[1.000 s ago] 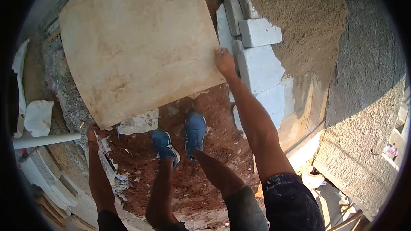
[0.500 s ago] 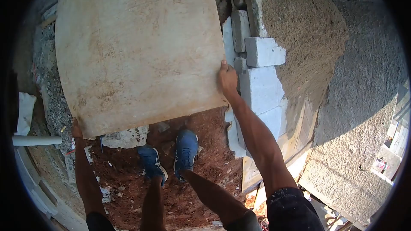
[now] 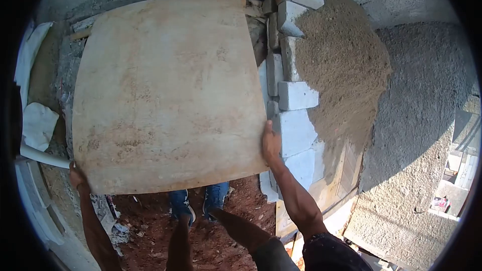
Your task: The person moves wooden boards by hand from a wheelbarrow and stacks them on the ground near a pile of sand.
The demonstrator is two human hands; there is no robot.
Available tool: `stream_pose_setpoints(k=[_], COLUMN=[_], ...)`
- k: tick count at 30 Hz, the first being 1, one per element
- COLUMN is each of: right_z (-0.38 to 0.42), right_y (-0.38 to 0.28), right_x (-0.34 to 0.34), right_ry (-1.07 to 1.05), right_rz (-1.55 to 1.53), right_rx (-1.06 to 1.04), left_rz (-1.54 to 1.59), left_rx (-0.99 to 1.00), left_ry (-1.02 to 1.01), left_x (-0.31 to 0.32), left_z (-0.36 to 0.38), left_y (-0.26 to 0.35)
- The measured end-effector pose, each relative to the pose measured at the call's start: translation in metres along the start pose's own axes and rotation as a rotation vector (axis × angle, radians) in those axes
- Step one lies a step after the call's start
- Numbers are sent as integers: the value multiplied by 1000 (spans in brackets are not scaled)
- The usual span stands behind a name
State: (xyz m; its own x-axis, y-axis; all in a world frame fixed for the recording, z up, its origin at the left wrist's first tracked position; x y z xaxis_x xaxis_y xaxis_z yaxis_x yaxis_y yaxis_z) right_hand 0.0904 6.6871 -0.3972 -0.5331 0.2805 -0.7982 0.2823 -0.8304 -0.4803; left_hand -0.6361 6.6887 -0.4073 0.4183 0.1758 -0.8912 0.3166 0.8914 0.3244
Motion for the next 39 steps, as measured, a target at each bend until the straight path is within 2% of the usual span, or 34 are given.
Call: stream_pose_setpoints(k=[2,4,5,7,9,10,11,12,14,15,16,17,18,20,21,22,23,24,25,26,28,30,32,33,35,36,37,39], right_z=[1,4,-2,-11,-20,-29,-38,-48,-59,-53,-44,-19,-1,31,42,52,61,59,62,67,69,56,40,31,20,22,25,37], right_y=[2,-7,0,11,13,9,6,6,0,7,13,-7,-10,-1,8,15,19,31,55,76,87,94,87,108,130,128,125,115], right_x=[-20,-44,-52,-66,-63,-55,-50,-42,-34,-36,-41,-59,-76,-99,-104,-111,-116,-118,-113,-108,-95,-70,-33,-10,20,29,35,34], right_ry=[-7,-23,-30,-48,-57,-82,-104,-117,-198,-147,-94,-174,-179,-321,-354,-382,-407,-393,-481,-579,-614,-589,-756,-699,-644,-639,-633,-662], right_rz=[0,31,29,-62,-55,-87,-110,-98,-146,-12,116,67,78,-147,-75,-4,153,154,266,381,383,409,358,285,220,221,216,208], right_rx=[40,95,78,49,70,10,-47,-121,-305,-291,-276,-264,-242,-201,-261,-321,-386,-390,-376,-347,-329,-364,12,49,86,18,-53,-56], left_rz=[13,622,620,1027,1031,1032,769,748,268,259,462,660,637,175,326,319,203,106,249,237,44,-81,-311,-317,142,131,256,449], left_rx=[348,38,45,-228,-164,-116,54,45,43,47,23,-8,-11,173,-28,-24,98,216,126,129,108,194,316,306,35,24,0,-56], left_ry=[43,-106,-97,-80,-111,-141,-161,-182,-26,-41,-41,-38,-46,-401,-299,-310,-155,6,-84,-96,-385,-393,-386,-393,-504,-502,-570,-693], left_x=[-9,-8,-12,-12,-2,8,17,28,37,43,48,52,52,60,60,76,91,106,120,121,126,159,182,190,196,191,185,178], left_z=[-30,-21,-8,30,36,38,29,39,59,63,60,52,27,-23,10,6,-8,-23,-38,-43,-55,-81,-96,-90,-67,-55,-43,-26], left_y=[-46,-70,-63,-58,-33,-22,-11,13,48,44,38,31,21,13,27,14,-7,-21,-34,-33,-37,-36,-63,-68,-65,-62,-50,-35])
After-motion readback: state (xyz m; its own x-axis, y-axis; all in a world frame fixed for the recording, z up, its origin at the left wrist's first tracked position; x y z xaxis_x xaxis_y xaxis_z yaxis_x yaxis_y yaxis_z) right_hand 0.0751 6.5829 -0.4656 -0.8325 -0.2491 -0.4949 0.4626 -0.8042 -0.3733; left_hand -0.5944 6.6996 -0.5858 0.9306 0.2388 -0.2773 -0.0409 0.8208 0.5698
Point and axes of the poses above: each hand's wrist, its own z-axis away from the middle knuckle, its own x-axis out of the palm, y = z × x, the point moved 5 cm from there along -z, towards the middle knuckle, and after that the axes turned 5 degrees about y, right-handed, at the moved point
